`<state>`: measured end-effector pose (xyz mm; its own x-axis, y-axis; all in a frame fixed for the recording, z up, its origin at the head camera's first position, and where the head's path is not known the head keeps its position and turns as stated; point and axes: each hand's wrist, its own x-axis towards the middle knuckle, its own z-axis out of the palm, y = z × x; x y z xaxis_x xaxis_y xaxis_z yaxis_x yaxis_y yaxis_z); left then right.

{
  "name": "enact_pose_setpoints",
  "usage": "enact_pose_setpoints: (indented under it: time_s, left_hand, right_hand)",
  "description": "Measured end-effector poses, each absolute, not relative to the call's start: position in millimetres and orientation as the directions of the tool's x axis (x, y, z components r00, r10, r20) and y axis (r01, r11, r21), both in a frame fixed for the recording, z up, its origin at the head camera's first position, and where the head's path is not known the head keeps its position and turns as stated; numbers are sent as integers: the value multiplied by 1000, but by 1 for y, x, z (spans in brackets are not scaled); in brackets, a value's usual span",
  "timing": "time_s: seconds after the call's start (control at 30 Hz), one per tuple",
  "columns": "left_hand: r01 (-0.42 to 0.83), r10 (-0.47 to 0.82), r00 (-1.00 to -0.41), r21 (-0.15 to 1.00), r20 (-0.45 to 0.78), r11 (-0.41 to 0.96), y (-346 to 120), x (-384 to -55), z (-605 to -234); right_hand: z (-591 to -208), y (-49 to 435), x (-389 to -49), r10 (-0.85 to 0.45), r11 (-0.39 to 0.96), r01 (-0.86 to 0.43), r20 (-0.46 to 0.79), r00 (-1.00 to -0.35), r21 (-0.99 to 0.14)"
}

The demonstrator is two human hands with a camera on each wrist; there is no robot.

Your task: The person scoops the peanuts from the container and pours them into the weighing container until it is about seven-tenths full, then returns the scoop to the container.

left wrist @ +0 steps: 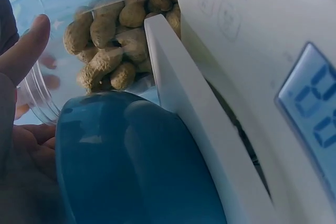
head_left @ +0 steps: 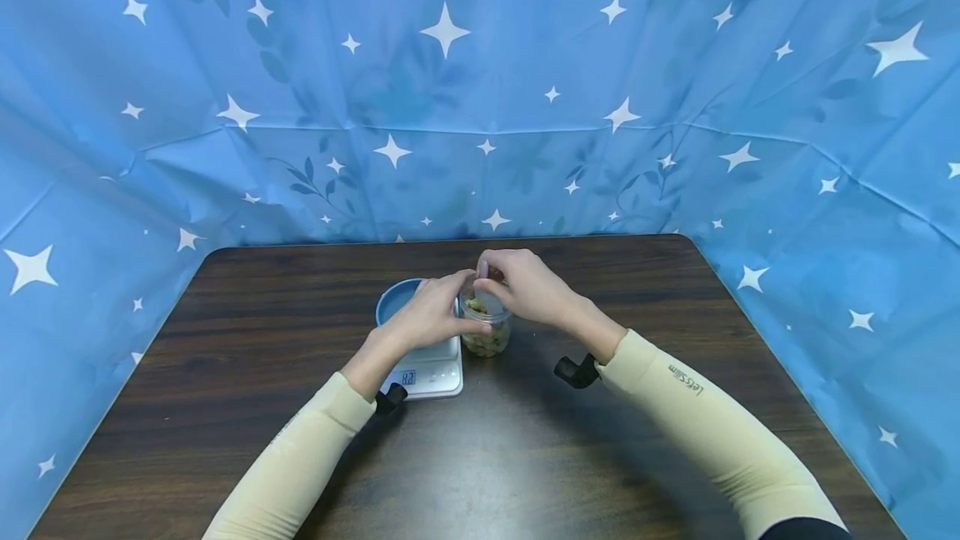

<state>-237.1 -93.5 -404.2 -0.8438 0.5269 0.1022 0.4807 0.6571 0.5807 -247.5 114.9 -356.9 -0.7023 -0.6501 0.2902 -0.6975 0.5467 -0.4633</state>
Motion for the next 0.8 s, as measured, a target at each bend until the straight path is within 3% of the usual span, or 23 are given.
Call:
enact_pose_setpoints:
  time_s: [0.27, 0.5, 0.67, 0.8]
  left_hand:
    - [489, 532, -840, 576, 108, 655, -93, -239, -403]
    - [486, 533, -840, 582, 104, 652, -92, -238, -402]
    - [483, 530, -841, 584, 104, 652, -93, -238, -403]
    - [482, 529, -842, 587, 106, 651, -93, -238, -403]
  right_hand:
    - [-363, 121, -250, -539, 486, -653, 390, -747, -581]
    - [-369, 118, -249, -535, 502, -646, 380, -754, -575]
    - [-368, 123, -248, -422, 503, -593, 420, -803, -629]
    - [-371, 126, -249, -411, 497, -578, 411, -813, -647]
